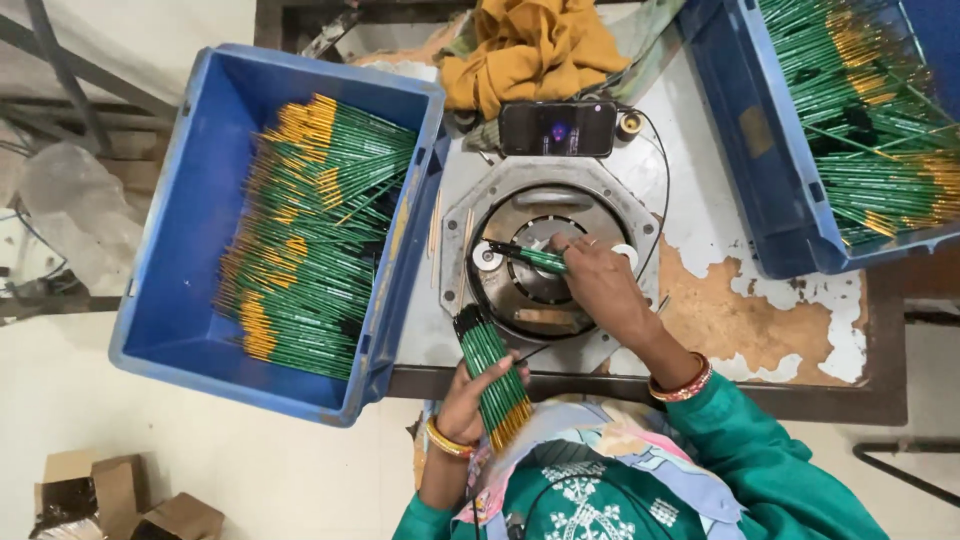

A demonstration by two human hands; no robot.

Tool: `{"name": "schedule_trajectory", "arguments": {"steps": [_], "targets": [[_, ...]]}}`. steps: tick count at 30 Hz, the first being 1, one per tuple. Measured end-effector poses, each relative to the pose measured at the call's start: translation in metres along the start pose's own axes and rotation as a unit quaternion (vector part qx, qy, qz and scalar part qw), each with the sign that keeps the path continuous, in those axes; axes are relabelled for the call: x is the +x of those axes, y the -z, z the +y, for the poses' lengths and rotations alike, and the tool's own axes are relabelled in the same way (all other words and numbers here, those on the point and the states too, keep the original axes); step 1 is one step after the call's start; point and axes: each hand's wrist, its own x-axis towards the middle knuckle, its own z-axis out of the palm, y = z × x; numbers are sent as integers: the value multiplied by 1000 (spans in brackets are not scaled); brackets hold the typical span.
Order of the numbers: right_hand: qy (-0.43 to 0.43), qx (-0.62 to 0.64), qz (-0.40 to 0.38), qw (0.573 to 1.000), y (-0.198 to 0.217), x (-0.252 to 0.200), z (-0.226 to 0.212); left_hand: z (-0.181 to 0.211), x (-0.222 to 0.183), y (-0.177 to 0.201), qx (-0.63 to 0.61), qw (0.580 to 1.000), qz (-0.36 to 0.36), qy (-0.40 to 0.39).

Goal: Inspecting and aligning bundles of green incense sticks on a workspace using a round alignment tool.

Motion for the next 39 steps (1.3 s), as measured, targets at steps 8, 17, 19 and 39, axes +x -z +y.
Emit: {"name": "schedule_trajectory", "arguments": {"steps": [8,17,19,39], "targets": [[85,210,21,974,29,-23,-35,5,-6,-8,146,980,-33,-132],[29,100,3,995,64,-22,-30,7,12,2,175,972,-9,-154],[5,27,31,999,55,-8,-21,8,10,-4,37,991,5,-130],[43,146,-110,982,50,-31,-43,17,7,-14,232,950,-113,-174]]}}
